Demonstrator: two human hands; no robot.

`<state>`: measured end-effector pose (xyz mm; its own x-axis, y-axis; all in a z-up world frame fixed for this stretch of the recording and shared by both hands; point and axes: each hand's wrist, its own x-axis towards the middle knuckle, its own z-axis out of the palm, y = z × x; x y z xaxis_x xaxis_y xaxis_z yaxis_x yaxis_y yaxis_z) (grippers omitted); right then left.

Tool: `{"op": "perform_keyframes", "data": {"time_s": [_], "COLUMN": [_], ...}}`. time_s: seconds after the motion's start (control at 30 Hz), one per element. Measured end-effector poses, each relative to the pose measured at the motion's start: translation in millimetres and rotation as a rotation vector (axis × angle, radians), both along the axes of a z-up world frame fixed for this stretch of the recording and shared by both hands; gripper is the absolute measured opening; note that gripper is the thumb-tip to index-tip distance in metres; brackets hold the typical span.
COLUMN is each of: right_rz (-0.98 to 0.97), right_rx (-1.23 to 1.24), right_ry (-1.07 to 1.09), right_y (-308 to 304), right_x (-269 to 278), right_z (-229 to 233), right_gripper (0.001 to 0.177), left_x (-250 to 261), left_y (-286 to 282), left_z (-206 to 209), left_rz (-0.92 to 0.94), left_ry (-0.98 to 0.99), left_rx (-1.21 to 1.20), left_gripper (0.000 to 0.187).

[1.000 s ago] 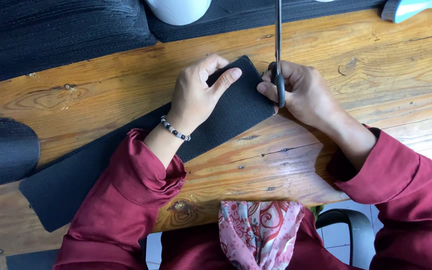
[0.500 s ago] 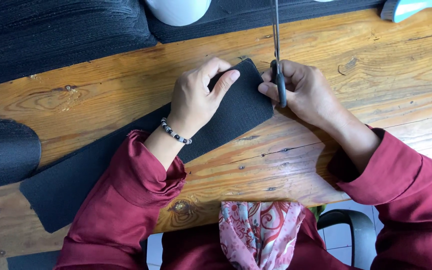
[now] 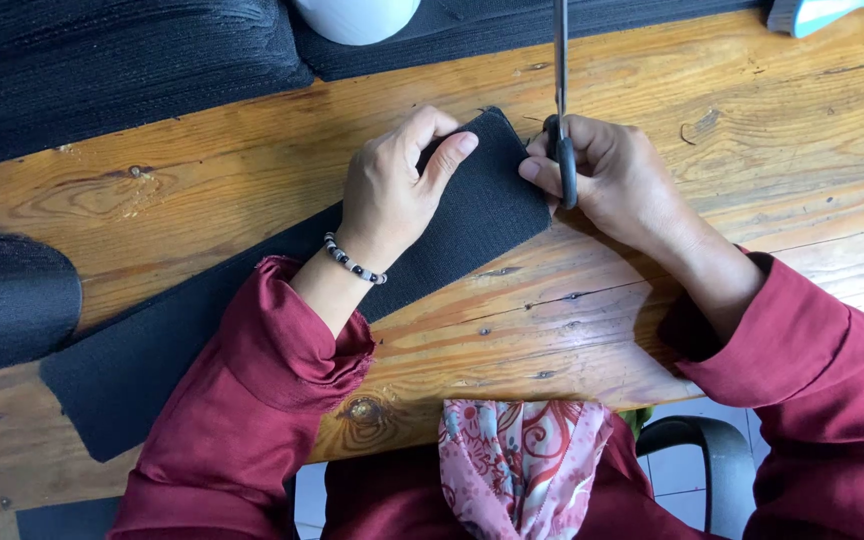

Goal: Cutting a piece of black material with scissors on a wooden workbench

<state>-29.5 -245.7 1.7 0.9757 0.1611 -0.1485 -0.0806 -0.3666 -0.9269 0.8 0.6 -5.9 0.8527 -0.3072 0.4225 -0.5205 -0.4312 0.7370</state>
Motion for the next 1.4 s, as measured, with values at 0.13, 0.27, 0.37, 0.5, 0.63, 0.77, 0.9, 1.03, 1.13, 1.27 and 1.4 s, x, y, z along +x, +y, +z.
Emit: {"op": "perform_keyframes", "data": {"time_s": [0.13, 0.27, 0.37, 0.5, 0.63, 0.77, 0.9, 1.03, 1.13, 1.27, 1.4], "right_rz": [0.015, 0.015, 0.023, 0.041, 0.034, 0.044, 0.043, 0.028, 0.006, 0.016, 0.010], "right_rx": [-0.030, -0.090, -0.088, -0.100, -0.041, -0.051, -0.085, -0.057, -0.051, -0.063, -0.102], "right_ry": [-0.016, -0.044, -0.036, -0.047, -0.007, 0.007, -0.026, -0.012, -0.006, 0.000, -0.016], "right_y": [2.7, 1.3, 2.2, 2.1, 1.5, -1.3, 1.3, 0.9, 4.4, 4.8, 5.9], "right_x": [-1.2, -0.9, -0.5, -1.7, 0.2, 4.1, 5.7, 6.8, 7.8, 4.3, -0.4], "right_z": [3.7, -3.0, -2.3, 8.3, 7.3, -19.6, -19.3, -29.9, -30.3, -26.9, -23.9], "right_gripper": [0.013, 0.014, 0.013, 0.012, 0.014, 0.015, 0.014, 0.014, 0.015, 0.014, 0.014], "left_x": [-0.6, -0.6, -1.8, -0.7, -0.5, -0.5, 0.9, 3.1, 4.5, 0.6, -0.3], "left_y": [-1.0, -1.9, -1.6, -2.0, -3.1, -3.2, -2.6, -2.9, 2.1, 2.7, 4.5], "left_z": [2.1, 1.1, 2.8, 3.1, 0.4, 0.4, -2.2, 2.0, 9.8, 22.1, -9.7], "left_rz": [-0.020, -0.007, -0.002, -0.007, -0.004, -0.028, -0.041, -0.034, -0.050, -0.095, -0.035], "left_ry": [0.010, 0.014, 0.021, 0.022, 0.021, 0.006, 0.017, -0.010, -0.012, -0.046, -0.228], "left_rx": [0.003, 0.038, 0.036, -0.010, -0.024, -0.021, 0.014, 0.053, 0.154, 0.289, 0.332], "left_gripper": [0.024, 0.025, 0.025, 0.023, 0.023, 0.022, 0.021, 0.021, 0.025, 0.027, 0.026]}}
